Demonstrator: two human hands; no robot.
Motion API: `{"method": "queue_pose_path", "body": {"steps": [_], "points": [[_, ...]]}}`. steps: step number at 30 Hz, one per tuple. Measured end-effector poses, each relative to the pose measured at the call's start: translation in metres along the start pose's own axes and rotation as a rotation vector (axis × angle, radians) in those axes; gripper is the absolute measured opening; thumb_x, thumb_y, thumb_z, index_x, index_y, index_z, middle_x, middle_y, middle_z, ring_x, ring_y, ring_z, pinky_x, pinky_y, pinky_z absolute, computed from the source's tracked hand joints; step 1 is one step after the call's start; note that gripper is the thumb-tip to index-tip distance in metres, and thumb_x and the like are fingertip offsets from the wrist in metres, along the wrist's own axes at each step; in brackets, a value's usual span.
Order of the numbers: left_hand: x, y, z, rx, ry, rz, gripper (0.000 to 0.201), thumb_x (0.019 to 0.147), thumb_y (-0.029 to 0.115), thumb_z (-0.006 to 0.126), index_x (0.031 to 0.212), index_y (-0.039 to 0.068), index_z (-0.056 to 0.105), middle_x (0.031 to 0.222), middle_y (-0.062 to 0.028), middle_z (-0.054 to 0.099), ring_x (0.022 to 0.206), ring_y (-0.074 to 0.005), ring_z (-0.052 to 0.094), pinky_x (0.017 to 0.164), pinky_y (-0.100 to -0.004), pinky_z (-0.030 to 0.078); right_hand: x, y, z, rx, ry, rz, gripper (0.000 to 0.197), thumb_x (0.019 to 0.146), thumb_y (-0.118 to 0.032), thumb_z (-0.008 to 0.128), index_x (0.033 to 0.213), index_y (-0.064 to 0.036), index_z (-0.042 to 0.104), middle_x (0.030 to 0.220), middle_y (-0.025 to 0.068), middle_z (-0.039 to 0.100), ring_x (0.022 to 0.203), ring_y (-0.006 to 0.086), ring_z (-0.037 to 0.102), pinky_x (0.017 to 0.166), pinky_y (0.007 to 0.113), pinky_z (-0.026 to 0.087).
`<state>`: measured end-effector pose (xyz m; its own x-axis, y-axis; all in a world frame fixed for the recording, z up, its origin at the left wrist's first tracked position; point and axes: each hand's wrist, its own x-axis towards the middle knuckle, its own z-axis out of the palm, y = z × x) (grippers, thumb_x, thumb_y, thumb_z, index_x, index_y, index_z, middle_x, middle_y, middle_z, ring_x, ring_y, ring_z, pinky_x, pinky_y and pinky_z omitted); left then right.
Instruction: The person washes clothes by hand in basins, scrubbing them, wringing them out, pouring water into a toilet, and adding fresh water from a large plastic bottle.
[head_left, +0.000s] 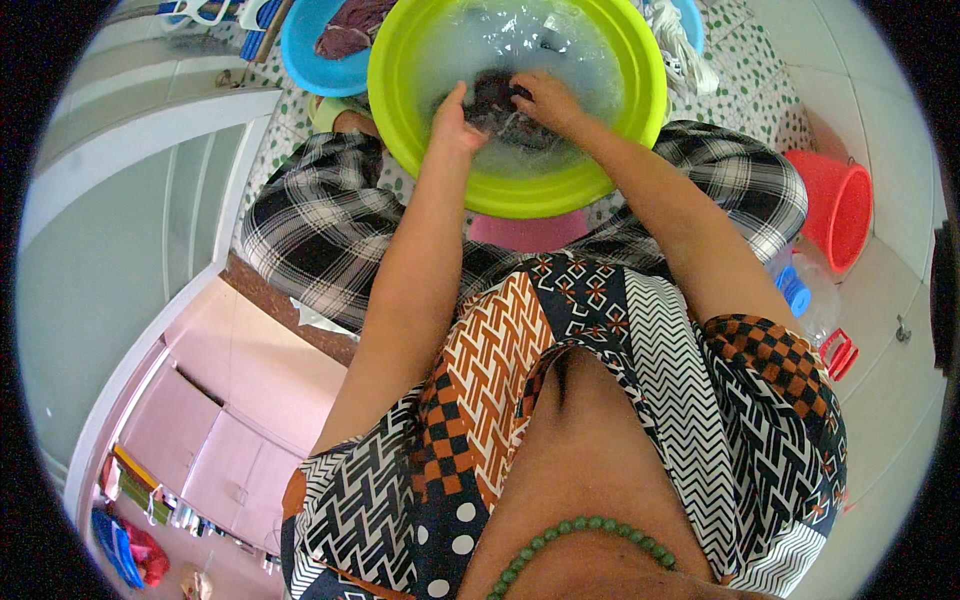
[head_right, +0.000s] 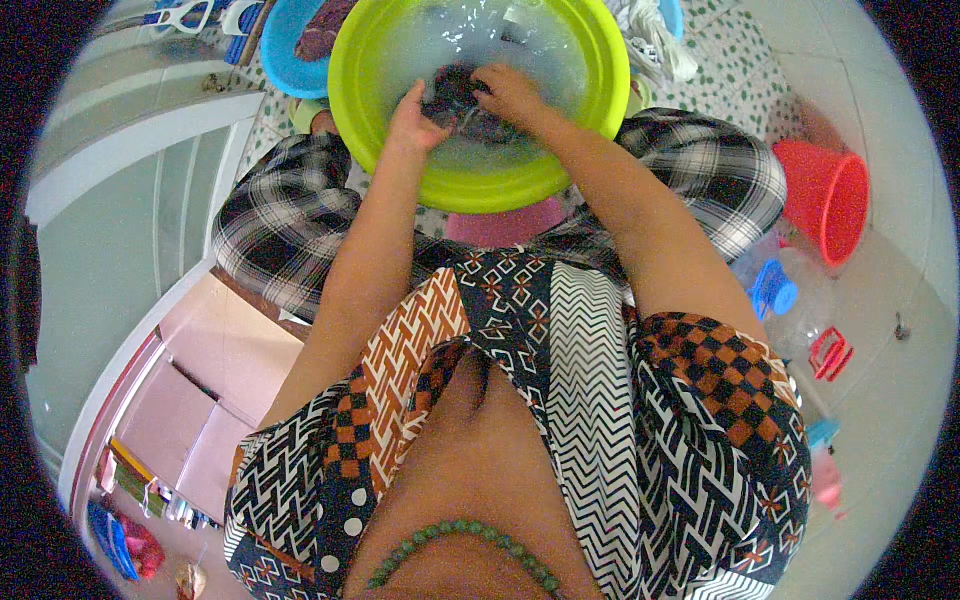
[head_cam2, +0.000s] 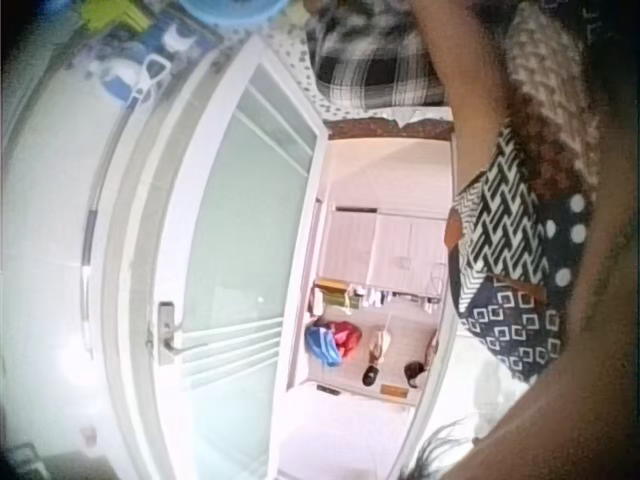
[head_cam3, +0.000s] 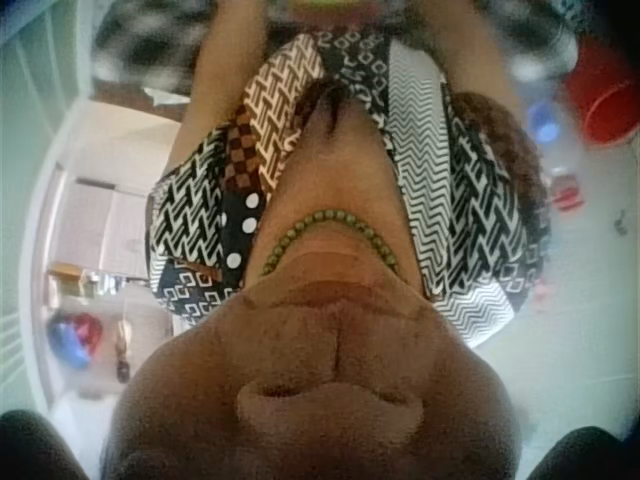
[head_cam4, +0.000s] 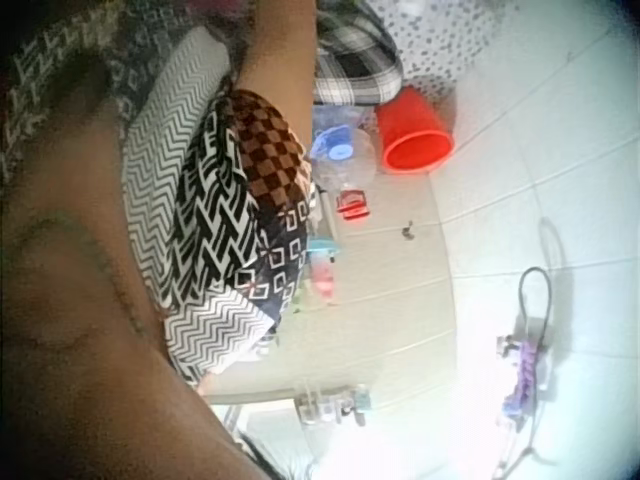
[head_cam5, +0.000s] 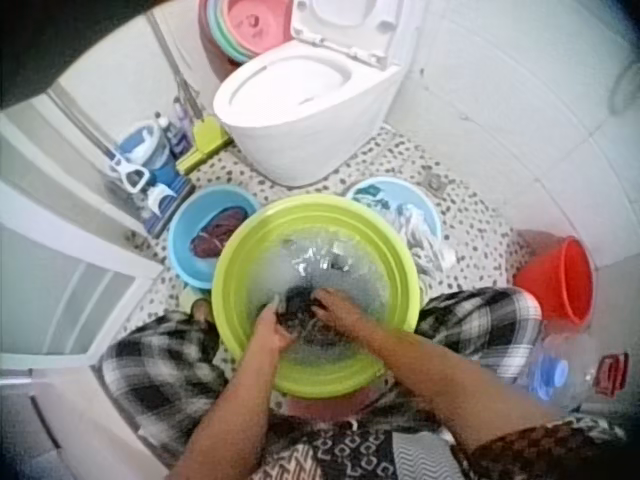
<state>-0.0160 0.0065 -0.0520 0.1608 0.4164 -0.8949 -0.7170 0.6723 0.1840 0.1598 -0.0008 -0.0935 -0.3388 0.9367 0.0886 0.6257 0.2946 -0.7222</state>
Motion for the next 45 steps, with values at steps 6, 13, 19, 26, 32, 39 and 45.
{"method": "queue_pose_path", "body": {"steps": [6, 13, 19, 26, 32, 39, 45], "points": [[0.008, -0.003, -0.010, 0.150, 0.080, 0.037, 0.038, 0.083, 0.035, 0.057, 0.111, 0.012, 0.049, 0.114, -0.0102, 0.049, 0.100, -0.0293, 0.044, 0.084, -0.0507, 0.037, 0.008, 0.003, 0.001, -0.089, -0.028, 0.369, 0.030, 0.076, -0.022, 0.059, 0.103, -0.0081, 0.057, 0.098, 0.0167, 0.060, 0.090, 0.0381, 0.056, 0.079, 0.046, 0.045], [-0.009, 0.007, 0.001, 0.034, -0.058, -0.137, 0.051, 0.084, 0.050, 0.048, 0.114, 0.009, 0.048, 0.118, -0.0128, 0.048, 0.110, -0.0330, 0.042, 0.088, -0.0551, 0.036, 0.024, -0.033, -0.012, 0.385, 0.115, 0.640, 0.029, 0.071, -0.030, 0.062, 0.092, -0.0103, 0.065, 0.092, 0.0150, 0.064, 0.087, 0.0340, 0.060, 0.078, 0.041, 0.047], [-0.024, 0.010, -0.009, 0.214, -0.310, 0.152, 0.053, 0.086, 0.051, 0.042, 0.112, 0.006, 0.052, 0.106, -0.0132, 0.056, 0.096, -0.0265, 0.056, 0.085, -0.0401, 0.045, 0.001, -0.174, -0.061, 0.325, -0.031, 0.147, 0.028, 0.073, -0.030, 0.062, 0.092, -0.0090, 0.063, 0.091, 0.0138, 0.063, 0.082, 0.0319, 0.061, 0.078, 0.038, 0.047], [0.027, -0.005, -0.030, 0.120, -0.491, 0.225, 0.031, 0.090, 0.029, 0.038, 0.103, 0.007, 0.055, 0.100, -0.0089, 0.057, 0.091, -0.0234, 0.055, 0.082, -0.0394, 0.046, 0.005, -0.138, -0.020, -0.029, 0.167, 0.065, 0.021, 0.075, -0.028, 0.056, 0.085, -0.0101, 0.059, 0.077, 0.0159, 0.061, 0.067, 0.0346, 0.060, 0.061, 0.043, 0.049], [-0.028, -0.003, 0.040, 0.061, -0.395, 0.133, 0.016, 0.085, 0.012, 0.051, 0.097, 0.002, 0.053, 0.086, -0.0092, 0.060, 0.070, -0.0238, 0.061, 0.064, -0.0381, 0.053, 0.038, -0.080, -0.047, 0.124, 0.432, 0.544, 0.031, 0.080, -0.033, 0.048, 0.091, -0.0061, 0.060, 0.081, 0.0223, 0.061, 0.076, 0.0415, 0.059, 0.069, 0.048, 0.047], [-0.015, 0.019, 0.002, 0.047, -0.326, 0.269, 0.042, 0.094, 0.039, 0.035, 0.109, 0.003, 0.050, 0.103, -0.0149, 0.059, 0.095, -0.0317, 0.057, 0.085, -0.0468, 0.045, -0.024, -0.115, -0.059, -0.069, 0.000, 0.077, 0.037, 0.076, -0.047, 0.059, 0.093, -0.0134, 0.061, 0.101, 0.0099, 0.060, 0.101, 0.0343, 0.052, 0.085, 0.045, 0.041], [-0.039, -0.017, 0.020, -0.099, -0.554, -0.043, 0.067, 0.085, 0.058, 0.041, 0.122, 0.003, 0.037, 0.116, -0.0179, 0.048, 0.104, -0.0314, 0.050, 0.093, -0.0447, 0.039, 0.003, -0.071, -0.028, 0.253, 0.179, 0.219, 0.027, 0.077, -0.027, 0.061, 0.099, -0.0122, 0.063, 0.098, 0.0117, 0.062, 0.092, 0.0329, 0.057, 0.081, 0.040, 0.046]]}}
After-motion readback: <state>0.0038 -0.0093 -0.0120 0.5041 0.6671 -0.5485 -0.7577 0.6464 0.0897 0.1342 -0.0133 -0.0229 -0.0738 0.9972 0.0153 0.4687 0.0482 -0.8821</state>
